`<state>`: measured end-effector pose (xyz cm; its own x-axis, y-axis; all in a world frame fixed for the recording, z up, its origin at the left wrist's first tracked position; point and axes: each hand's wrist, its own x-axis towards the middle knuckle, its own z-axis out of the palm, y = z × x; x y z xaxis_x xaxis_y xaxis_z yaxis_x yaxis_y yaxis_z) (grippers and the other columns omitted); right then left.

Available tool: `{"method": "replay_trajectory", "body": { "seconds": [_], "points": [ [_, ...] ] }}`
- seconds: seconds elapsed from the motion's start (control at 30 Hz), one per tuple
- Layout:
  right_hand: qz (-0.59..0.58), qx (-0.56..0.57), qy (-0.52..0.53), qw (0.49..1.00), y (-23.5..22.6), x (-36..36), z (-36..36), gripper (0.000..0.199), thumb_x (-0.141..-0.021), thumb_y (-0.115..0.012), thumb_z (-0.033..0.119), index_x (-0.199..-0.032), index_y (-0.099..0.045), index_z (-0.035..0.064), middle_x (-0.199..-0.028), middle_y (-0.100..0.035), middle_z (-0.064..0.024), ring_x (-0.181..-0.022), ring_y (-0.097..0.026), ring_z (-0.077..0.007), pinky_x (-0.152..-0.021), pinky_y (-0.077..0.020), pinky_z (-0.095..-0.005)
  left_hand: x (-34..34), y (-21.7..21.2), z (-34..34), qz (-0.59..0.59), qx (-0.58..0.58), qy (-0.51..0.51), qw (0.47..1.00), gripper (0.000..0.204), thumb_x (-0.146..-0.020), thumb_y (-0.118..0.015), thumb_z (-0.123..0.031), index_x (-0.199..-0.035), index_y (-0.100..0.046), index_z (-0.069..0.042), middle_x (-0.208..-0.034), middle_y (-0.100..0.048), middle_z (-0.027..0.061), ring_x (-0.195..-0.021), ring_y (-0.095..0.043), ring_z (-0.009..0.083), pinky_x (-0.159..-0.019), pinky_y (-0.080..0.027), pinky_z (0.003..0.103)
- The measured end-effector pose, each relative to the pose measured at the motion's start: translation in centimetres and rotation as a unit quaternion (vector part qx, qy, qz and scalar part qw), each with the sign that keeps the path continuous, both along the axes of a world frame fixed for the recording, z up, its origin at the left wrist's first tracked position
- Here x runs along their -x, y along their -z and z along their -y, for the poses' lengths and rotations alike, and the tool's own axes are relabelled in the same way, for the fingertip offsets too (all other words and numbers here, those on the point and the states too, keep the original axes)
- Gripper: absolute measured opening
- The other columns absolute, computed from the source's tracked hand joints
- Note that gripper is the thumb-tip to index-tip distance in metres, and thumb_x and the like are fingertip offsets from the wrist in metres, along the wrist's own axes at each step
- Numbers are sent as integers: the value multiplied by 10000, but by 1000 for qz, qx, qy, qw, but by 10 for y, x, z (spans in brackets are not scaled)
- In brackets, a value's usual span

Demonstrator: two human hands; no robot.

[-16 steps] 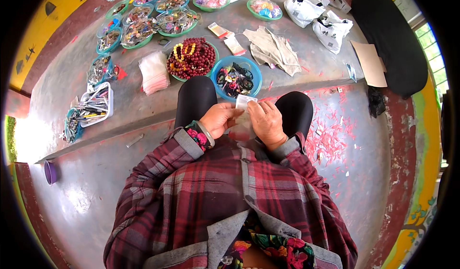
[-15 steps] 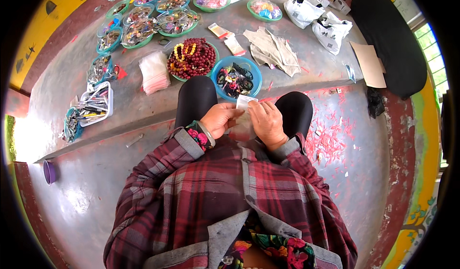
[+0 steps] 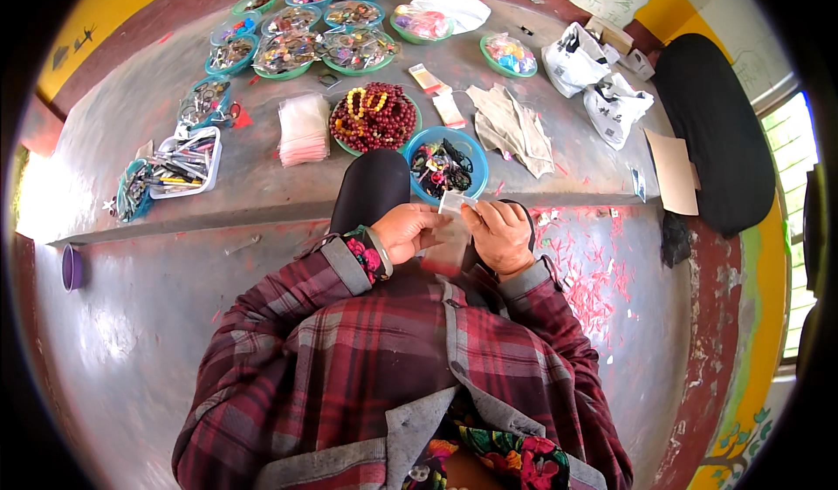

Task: The person sits on the ground and packs small jewelry items into clear plastic bags. They pick up hair ties and other accessories from a blue bowl, place them into bags, and seal them. The person handles the items one at a time, organizing them into individual packages.

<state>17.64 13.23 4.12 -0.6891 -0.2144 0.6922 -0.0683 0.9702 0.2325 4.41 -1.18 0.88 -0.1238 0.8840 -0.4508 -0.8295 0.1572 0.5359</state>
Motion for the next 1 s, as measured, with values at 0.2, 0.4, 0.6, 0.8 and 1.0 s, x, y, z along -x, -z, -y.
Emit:
{"method": "replay_trajectory", "body": {
  "seconds": [0.2,0.4,0.6,0.8,1.0],
  "points": [
    [53,4,-76,996,-4,-2,-17,279,-653,-656,89,-931,-656,76,-925,-560,-2,-855,-528,-165,-694,-442,-315,5,7,-10,0,1,5,1000,180,-883,-562,-108,-1039,-576,-19,-952,-618,36,-830,-608,121,-762,-493,251],
    [79,127,-80,985,-10,3,-15,235,-686,-568,148,-898,-601,50,-884,-580,-43,-783,-555,-193,-676,-421,-329,8,-1,-25,-48,3,-6,999,213,-888,-540,-103,-1072,-553,4,-980,-616,60,-863,-608,136,-780,-497,262],
    [110,192,-27,975,-4,-3,-13,170,-688,-582,121,-847,-598,63,-864,-589,-48,-760,-563,-202,-637,-430,-323,12,-11,-37,37,-73,-12,997,234,-889,-532,-103,-1092,-551,11,-1020,-618,77,-904,-612,158,-807,-501,294],
    [104,299,-30,948,-13,-7,-22,109,-695,-633,103,-791,-604,61,-781,-581,-67,-717,-567,-228,-611,-444,-331,9,-11,-50,-58,3,7,998,238,-888,-570,-149,-1065,-571,10,-1010,-623,71,-874,-615,145,-792,-500,275],
    [39,569,130,811,-34,-6,-37,173,-736,-718,147,-728,-593,28,-679,-559,-80,-591,-545,-204,-541,-436,-311,10,-36,-62,-220,-70,-4,973,255,-882,-599,-181,-1033,-598,25,-938,-624,28,-823,-559,72,-747,-460,231]
  ]
}}
